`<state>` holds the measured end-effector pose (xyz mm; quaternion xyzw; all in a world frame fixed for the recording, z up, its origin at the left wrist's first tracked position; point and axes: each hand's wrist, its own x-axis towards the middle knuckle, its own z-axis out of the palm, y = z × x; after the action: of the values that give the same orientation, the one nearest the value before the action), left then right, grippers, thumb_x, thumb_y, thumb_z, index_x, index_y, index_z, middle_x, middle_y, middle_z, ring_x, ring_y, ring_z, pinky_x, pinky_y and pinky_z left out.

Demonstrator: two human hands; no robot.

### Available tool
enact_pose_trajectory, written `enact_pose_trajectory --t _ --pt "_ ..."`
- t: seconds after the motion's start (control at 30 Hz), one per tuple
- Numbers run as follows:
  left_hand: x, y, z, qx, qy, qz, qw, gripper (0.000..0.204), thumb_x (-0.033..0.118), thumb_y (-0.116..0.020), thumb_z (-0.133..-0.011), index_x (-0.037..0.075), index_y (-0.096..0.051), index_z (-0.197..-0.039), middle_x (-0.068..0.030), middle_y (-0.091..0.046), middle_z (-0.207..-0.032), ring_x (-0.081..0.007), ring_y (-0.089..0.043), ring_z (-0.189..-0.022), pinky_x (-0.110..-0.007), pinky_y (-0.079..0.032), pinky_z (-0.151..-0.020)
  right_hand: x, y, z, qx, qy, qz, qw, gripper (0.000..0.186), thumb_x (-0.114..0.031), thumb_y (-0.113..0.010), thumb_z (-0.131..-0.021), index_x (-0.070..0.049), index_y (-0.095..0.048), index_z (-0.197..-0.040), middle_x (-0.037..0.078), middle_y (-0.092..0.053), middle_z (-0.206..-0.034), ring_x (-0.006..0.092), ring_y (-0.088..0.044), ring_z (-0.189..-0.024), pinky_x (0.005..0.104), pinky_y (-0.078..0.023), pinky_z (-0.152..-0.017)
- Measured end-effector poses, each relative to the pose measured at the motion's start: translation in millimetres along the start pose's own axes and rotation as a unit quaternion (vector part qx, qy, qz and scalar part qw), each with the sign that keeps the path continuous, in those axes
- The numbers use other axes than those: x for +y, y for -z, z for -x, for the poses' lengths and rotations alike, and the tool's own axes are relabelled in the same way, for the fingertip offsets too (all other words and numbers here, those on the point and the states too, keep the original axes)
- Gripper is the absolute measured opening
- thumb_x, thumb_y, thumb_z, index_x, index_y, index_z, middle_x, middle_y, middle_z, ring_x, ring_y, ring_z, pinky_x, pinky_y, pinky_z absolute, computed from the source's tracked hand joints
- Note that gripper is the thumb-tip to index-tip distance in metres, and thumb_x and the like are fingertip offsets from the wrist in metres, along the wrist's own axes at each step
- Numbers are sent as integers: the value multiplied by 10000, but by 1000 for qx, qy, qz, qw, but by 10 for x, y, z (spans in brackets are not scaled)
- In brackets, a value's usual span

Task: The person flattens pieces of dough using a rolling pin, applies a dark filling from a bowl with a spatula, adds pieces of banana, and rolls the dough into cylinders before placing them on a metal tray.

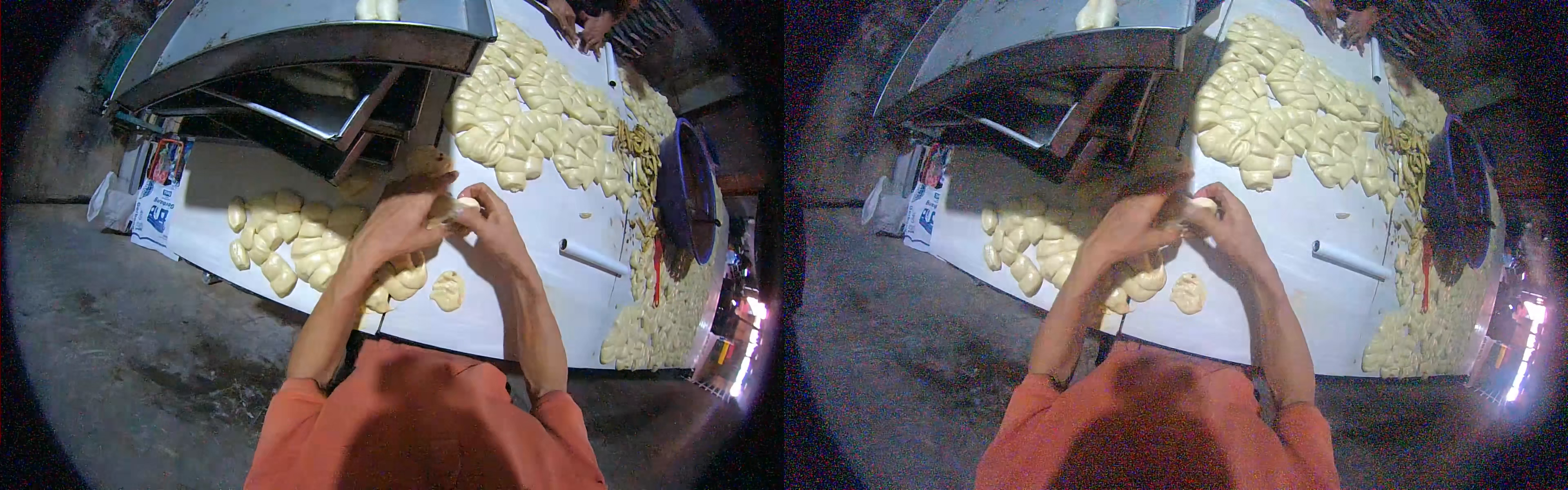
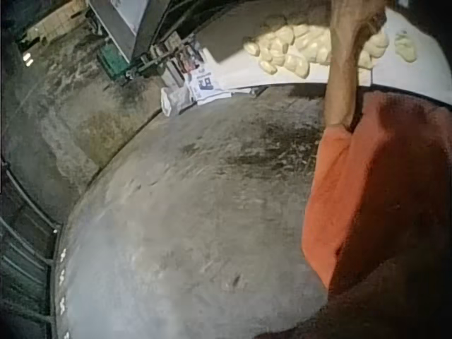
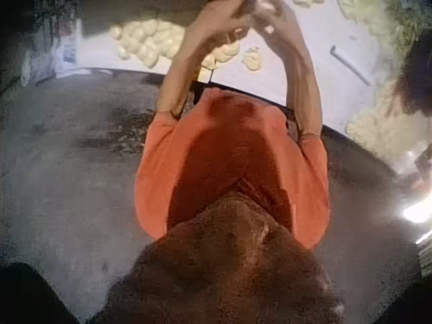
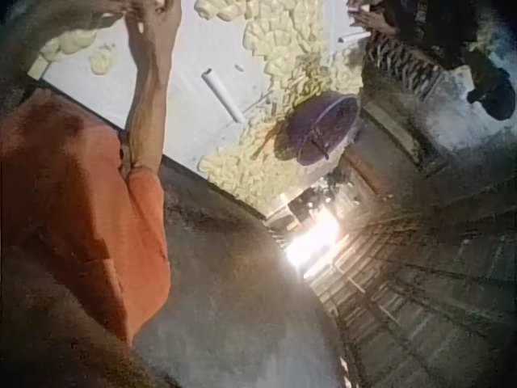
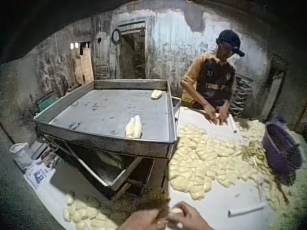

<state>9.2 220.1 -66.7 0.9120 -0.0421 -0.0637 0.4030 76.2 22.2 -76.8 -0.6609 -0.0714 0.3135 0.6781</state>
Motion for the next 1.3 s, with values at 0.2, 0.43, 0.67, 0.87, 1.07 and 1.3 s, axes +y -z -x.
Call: enact_pose_trajectory --t 0.2,0.43,0.67,0.87,1.07,1.3 --pt "67 -395 -93 111 -22 -128 985 443 259 -727 -922 109 -653 -1332 -175 -743 -842 -377 -735 -789 -507 -563 -681 -38 -55 33 39 21 152 987 141 -36 -672 -913 -3 -610 -1035 74 -640 -879 130 -611 -788 286 -512 -691" --pt "82 -482 7 142 -49 -160 976 262 236 -794 -803 140 -743 -1041 -119 -745 -806 -269 -743 -769 -469 -528 -685 -270 18 171 0 -58 40 998 159 -68 -652 -809 15 -675 -942 68 -676 -786 134 -617 -670 294 -502 -603" --pt "37 -621 24 134 -19 -197 971 325 175 -670 -928 158 -725 -1248 -139 -743 -802 -322 -736 -735 -506 -549 -695 -360 672 783 -58 -14 -132 990 224 -90 -705 -742 -25 -625 -940 98 -655 -891 183 -659 -777 307 -558 -671" --pt "113 -549 25 106 -4 -188 976 640 290 -601 -1032 191 -374 -1622 -182 -739 -845 -365 -718 -767 -562 -536 -719 -319 1132 1369 122 -27 146 981 225 -141 -740 -926 -13 -669 -1097 59 -655 -1042 152 -644 -897 304 -546 -792" --pt "670 -653 245 133 -24 -223 965 603 301 -670 -997 163 -490 -1555 -147 -433 -1625 -358 -463 -1454 -736 -179 -1211 -85 1133 1509 107 -51 96 988 247 -146 -633 -990 9 -647 -1182 110 -690 -925 189 -676 -856 346 -567 -781" --pt "1253 -1279 314 -24 -94 -135 986 536 304 -675 -982 90 -560 -1460 -142 -521 -1549 -318 -502 -1429 -666 -237 -1229 91 1402 1301 85 203 480 849 347 -243 -617 -1016 -34 -642 -1291 198 -633 -1327 374 -610 -1218 472 -471 -1037"
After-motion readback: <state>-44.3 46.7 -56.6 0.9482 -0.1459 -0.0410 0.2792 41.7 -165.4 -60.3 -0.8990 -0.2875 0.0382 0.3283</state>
